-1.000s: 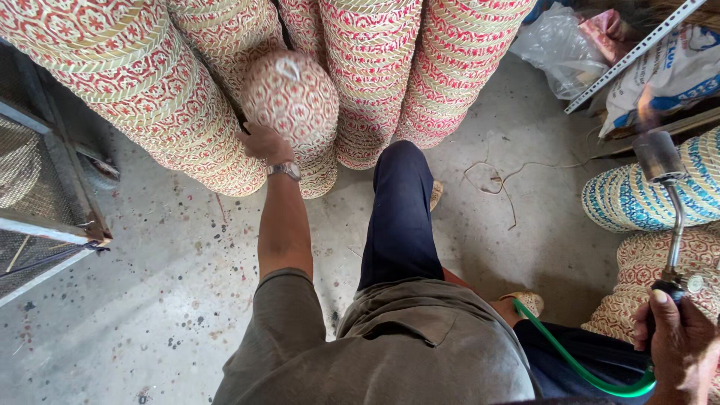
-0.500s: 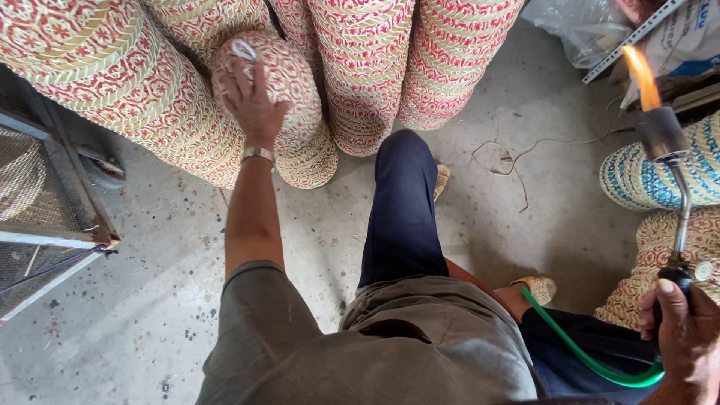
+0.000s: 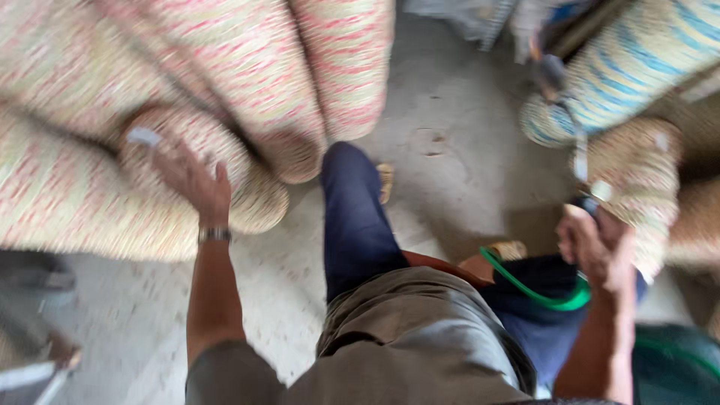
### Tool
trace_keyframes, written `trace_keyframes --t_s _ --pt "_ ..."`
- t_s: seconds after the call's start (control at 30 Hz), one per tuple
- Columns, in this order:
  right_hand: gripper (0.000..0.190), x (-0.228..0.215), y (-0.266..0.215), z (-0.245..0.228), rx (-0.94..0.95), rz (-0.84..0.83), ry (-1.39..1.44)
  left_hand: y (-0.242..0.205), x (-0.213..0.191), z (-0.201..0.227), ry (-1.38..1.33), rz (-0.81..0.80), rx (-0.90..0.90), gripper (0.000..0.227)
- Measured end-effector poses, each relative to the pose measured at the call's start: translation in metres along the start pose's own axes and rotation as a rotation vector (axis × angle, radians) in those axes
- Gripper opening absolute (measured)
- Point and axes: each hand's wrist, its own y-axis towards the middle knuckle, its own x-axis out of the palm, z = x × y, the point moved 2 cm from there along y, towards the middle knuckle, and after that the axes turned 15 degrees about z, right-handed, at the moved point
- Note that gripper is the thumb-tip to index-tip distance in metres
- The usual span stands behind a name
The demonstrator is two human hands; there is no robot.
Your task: The person sits on the floor and uses a blowtorch to apply heat to the surface of woven baskets. They pick up baskets from a stack, rotate them to treat different sides, and place them back down or into a small pile.
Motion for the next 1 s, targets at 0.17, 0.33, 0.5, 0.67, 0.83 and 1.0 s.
trace_keyframes --t_s 0.17,0.33,0.5,0.67,0.83,1.0 --pt "0.015 0.045 -0.011 0.037 0.153 0.202 0.156 -0.024 -0.025 0.174 -0.594 -0.064 0.010 0.077" --pt "0.029 0.103 -0.029 0.059 0.160 0.208 0.337 -0.087 -0.027 0.352 -1.046 -0.721 0.075 0.055" --pt "0.044 0.127 -0.043 0.062 -0.062 0.277 0.041 -0.155 -0.005 0.442 -1.282 -1.350 0.026 0.047" --pt "0.073 0.122 -0.043 0.050 -0.109 0.236 -0.054 -0.188 0.011 0.451 -1.359 -1.634 -0.714 0.048" --pt "0.073 0.072 -0.020 0.053 -0.362 -0.066 -0.284 -0.172 0.042 0.444 -1.352 -1.746 -0.925 0.037" --pt "0.057 -0.072 0.037 0.145 0.047 0.467 -0.327 -0.146 0.095 0.430 -1.186 -1.705 -0.996 0.029"
